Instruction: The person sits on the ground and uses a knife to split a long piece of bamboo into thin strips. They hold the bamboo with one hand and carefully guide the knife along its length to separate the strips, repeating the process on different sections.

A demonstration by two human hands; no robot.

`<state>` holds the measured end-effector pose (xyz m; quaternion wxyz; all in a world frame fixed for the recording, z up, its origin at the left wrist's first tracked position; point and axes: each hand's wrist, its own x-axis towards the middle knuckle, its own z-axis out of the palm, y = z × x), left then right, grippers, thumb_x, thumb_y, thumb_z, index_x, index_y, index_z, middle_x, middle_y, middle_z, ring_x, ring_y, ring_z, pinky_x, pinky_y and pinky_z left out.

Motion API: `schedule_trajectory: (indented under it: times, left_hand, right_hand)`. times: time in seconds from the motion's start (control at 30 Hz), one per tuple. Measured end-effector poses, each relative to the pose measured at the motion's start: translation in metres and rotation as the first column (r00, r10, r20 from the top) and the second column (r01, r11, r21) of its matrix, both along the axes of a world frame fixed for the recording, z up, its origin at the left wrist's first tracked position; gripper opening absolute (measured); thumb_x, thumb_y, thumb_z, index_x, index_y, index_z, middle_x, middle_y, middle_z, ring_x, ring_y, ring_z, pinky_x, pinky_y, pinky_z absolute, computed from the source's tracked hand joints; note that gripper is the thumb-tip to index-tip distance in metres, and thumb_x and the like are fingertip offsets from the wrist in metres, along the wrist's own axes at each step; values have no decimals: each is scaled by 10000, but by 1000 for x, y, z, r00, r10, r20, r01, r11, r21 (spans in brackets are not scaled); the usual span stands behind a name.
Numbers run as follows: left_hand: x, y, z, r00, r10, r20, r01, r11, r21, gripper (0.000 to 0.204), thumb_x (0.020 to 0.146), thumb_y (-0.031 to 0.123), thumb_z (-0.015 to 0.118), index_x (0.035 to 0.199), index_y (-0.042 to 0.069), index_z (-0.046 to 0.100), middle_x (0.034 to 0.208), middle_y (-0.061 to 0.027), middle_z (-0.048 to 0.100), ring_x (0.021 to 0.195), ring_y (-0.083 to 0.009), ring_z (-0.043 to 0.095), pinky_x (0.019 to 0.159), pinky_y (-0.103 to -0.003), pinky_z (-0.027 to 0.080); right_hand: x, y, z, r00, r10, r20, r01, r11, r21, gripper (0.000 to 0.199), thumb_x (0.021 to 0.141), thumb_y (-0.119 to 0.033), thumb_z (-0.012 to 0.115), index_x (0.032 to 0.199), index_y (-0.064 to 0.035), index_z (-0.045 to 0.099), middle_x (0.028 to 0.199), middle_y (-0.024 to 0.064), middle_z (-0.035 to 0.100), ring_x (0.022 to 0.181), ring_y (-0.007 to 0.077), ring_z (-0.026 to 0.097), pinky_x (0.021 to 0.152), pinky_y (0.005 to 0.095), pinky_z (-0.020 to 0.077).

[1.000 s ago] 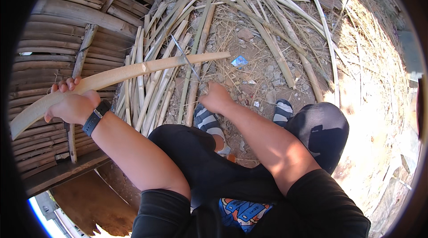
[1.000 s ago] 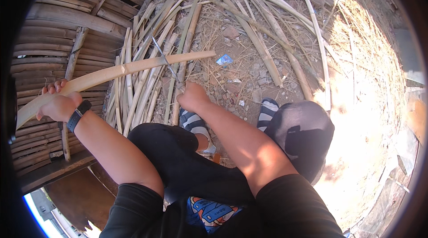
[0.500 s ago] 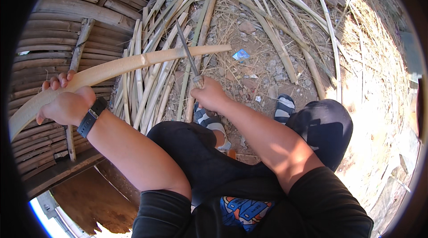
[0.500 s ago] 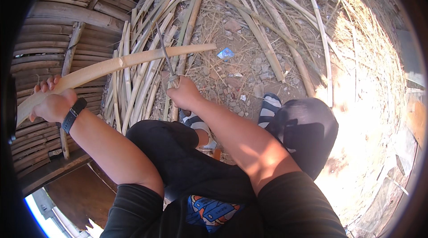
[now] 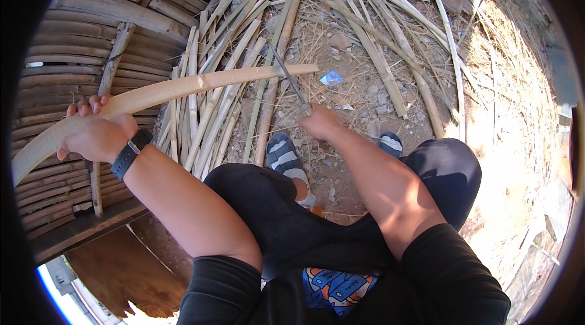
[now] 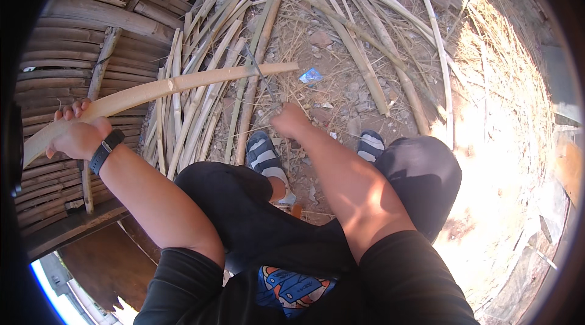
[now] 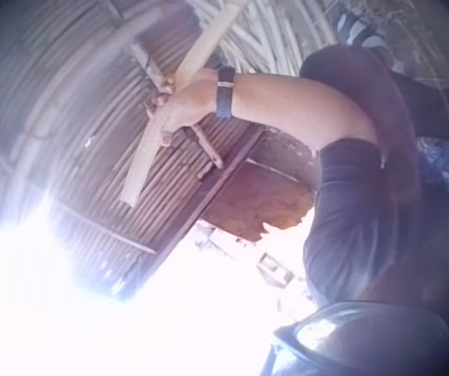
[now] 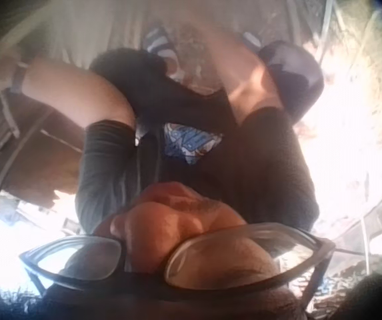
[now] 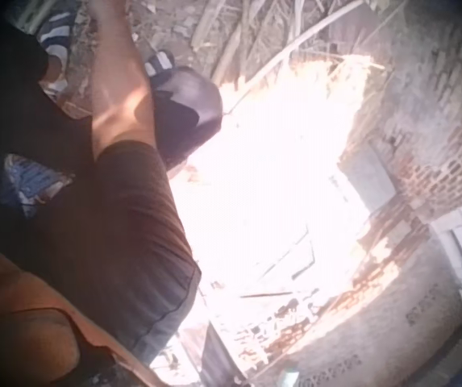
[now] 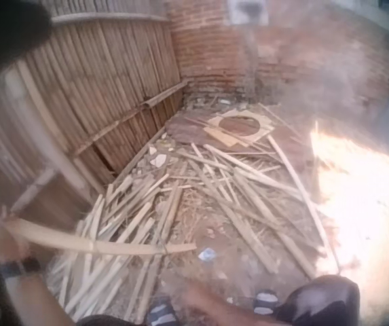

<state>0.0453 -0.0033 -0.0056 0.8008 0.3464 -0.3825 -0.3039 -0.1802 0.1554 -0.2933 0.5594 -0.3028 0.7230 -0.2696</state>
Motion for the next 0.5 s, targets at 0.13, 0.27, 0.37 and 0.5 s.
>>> schedule_trajectory:
  times: [0.13,0.27,0.37,0.5]
  left_hand:
    - [-16,5,2,999,-33,13,33,999,-19,754,933,697,38,905,63,443,681,-36,375,560,-171,359,552,-308,373]
    - [1,-2,-2,988,-151,20,152,987,-50,750,924,710,29,883,78,429,675,-31,376,560,-169,362,551,-301,374]
    - [24,-8,-3,928,-367,67,373,921,-114,758,913,729,17,874,89,420,669,-27,376,557,-171,363,547,-296,370]
    - [8,-6,-1,983,-178,44,180,982,-57,766,908,739,17,882,87,419,666,-25,374,554,-170,365,541,-296,366]
  right_hand:
    - [33,-6,25,996,-55,74,66,986,-153,504,763,-217,642,1161,84,572,963,255,677,945,368,665,866,417,509]
    - [59,-20,65,992,61,-111,-111,837,-536,478,727,-203,659,1103,84,589,913,266,666,878,403,658,829,434,509]
    - [51,-24,61,982,70,-174,-157,811,-563,463,738,-208,659,1109,63,599,890,242,675,855,377,669,799,419,517]
    - [10,-19,39,993,115,-37,-120,974,-194,539,747,-215,665,1216,37,579,1080,285,648,1021,403,632,912,416,496]
